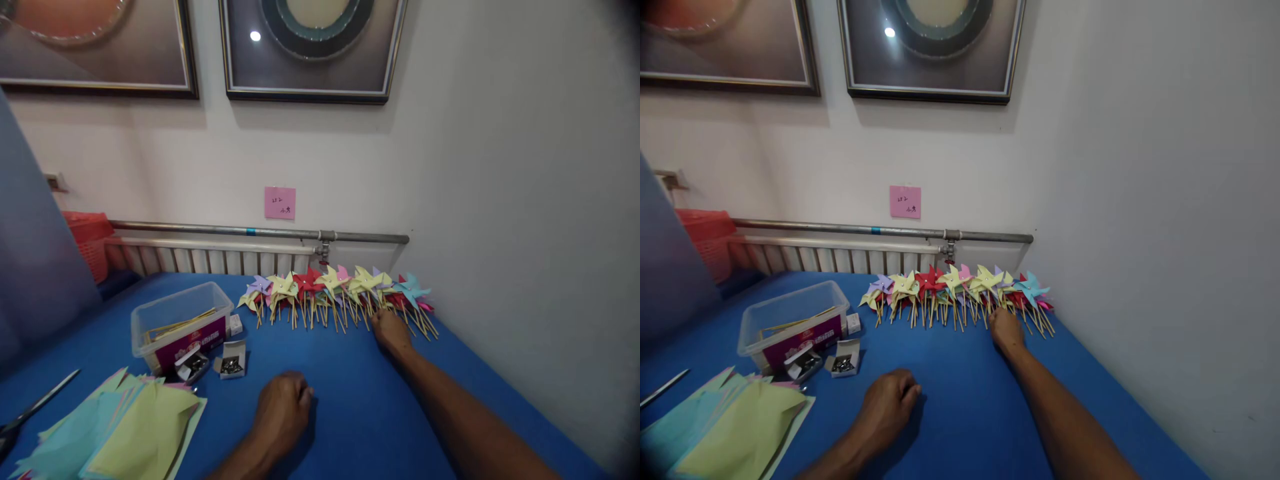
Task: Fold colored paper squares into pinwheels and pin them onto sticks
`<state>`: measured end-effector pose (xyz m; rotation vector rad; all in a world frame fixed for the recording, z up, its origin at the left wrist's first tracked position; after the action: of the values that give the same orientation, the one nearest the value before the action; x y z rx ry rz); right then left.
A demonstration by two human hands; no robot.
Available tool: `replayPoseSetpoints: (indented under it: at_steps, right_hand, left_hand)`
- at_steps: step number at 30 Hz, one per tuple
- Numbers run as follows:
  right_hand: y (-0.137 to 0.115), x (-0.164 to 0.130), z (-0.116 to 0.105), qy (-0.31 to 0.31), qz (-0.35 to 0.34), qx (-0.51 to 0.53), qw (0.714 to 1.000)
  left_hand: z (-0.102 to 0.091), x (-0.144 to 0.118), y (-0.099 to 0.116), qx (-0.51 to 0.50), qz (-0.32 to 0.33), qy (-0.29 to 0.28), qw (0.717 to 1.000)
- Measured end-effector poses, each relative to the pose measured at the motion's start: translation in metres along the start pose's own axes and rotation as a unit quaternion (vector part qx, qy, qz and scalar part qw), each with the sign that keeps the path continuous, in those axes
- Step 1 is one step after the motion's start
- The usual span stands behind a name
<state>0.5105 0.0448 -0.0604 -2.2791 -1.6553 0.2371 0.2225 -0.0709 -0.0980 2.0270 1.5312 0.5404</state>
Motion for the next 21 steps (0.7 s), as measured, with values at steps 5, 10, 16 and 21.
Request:
replayPoseSetpoints:
  at_steps: [5,10,16,21]
  right_hand:
    - [-0.006,-0.002,0.002,0.003,-0.004,-0.015,1.0]
    - [-0.011,-0.019,0.0,0.037,-0.013,-0.014,0.999]
    - [-0.04,-0.085,0.007,0.017,-0.154,0.037,0.987]
    - [-0.046,-0.177,0.017,-0.074,-0.261,0.152,0.951]
  left_hand:
    - [0.003,0.002,-0.003,-0.008,0.0,0.0,1.0]
    - [0.002,0.001,-0.002,-0.01,0.004,-0.005,1.0]
    - [0.0,0.0,0.0,-0.002,0.009,-0.002,1.0]
    - [-0.001,0.0,0.001,0.003,0.021,0.01,1.0]
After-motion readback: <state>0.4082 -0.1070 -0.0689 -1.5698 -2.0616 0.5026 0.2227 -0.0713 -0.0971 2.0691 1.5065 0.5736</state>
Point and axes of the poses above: each hand's wrist, its own x-axis towards the middle knuckle, its own z-axis out of the palm, y = z × x, the point moved 4 cm from there along x, towards the middle knuckle, and after that the axes turned 7 degrees about -y, right-handed, at the moved point
